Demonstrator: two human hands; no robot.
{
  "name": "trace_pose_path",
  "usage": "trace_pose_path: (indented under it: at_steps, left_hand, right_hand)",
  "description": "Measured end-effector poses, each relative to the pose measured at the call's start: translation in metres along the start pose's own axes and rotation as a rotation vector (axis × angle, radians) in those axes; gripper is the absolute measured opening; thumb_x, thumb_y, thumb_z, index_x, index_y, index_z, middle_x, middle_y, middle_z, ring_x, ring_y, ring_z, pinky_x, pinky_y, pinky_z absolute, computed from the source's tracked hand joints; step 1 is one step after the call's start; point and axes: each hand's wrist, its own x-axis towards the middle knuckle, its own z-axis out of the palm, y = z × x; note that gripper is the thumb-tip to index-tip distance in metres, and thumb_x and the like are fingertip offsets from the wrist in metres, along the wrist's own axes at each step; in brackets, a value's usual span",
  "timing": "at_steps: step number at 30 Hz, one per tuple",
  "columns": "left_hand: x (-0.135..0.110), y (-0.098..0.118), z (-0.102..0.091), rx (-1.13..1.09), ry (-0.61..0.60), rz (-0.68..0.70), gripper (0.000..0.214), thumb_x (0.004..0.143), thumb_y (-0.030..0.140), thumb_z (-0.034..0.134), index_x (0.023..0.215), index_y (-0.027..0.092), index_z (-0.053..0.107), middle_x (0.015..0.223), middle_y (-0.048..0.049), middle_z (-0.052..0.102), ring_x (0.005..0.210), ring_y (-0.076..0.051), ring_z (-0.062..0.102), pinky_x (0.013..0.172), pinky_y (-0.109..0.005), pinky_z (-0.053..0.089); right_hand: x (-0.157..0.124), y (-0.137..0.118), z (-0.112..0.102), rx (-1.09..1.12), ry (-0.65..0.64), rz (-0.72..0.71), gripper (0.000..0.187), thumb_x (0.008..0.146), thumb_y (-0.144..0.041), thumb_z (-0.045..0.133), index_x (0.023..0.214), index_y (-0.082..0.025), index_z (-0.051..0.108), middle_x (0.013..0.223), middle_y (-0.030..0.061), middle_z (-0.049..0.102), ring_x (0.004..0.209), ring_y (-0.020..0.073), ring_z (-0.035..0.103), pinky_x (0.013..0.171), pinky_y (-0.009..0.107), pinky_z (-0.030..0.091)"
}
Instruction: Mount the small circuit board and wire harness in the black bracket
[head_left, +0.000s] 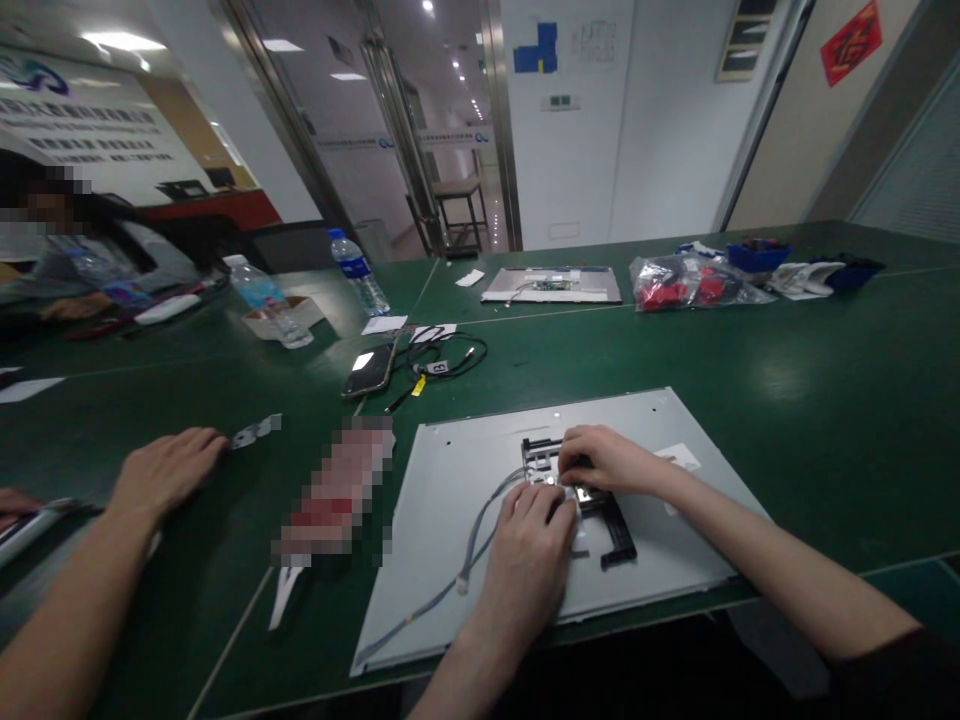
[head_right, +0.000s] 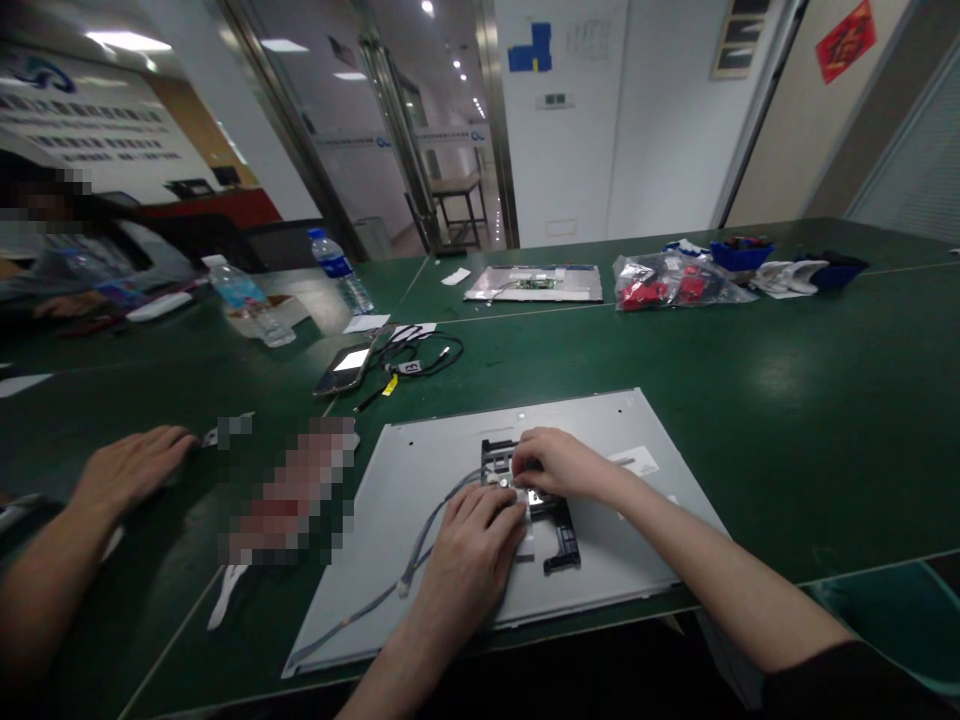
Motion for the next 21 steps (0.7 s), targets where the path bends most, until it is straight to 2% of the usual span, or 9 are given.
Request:
trace_pose_path:
  at_steps: [12, 21]
  left_hand:
    - [0.0003, 0.0016, -0.0008, 0.016, -0.02, 0.057, 0.018, 0.091, 0.009, 0.048, 0.1, 0.019, 0.06, 0.1, -0.0051, 0.063, 0.098, -0.023, 0.056, 0.103, -0.047, 0.036]
    - [0.0006, 0.0022, -0.0005, 0.014, 0.007, 0.081, 0.014, 0.089, 0.009, 0.051, 0.092, 0.018, 0.061, 0.09, -0.0039, 0.064, 0.089, -0.021, 0.056, 0.097, -0.044, 0.04]
  right_hand:
    - [-0.0003, 0.0007, 0.003, -0.026, 0.009, -0.01, 0.002, 0.084, -0.014, 0.065, 0.083, -0.016, 0.066, 0.082, 0.0026, 0.062, 0.078, 0.0154, 0.056, 0.072, 0.026, 0.041]
    - [-0.0014, 0.0016, 0.0037, -0.038, -0.003, 0.004, 0.001, 0.085, -0.016, 0.065, 0.085, -0.016, 0.065, 0.084, 0.0031, 0.062, 0.078, 0.0152, 0.056, 0.071, 0.026, 0.04]
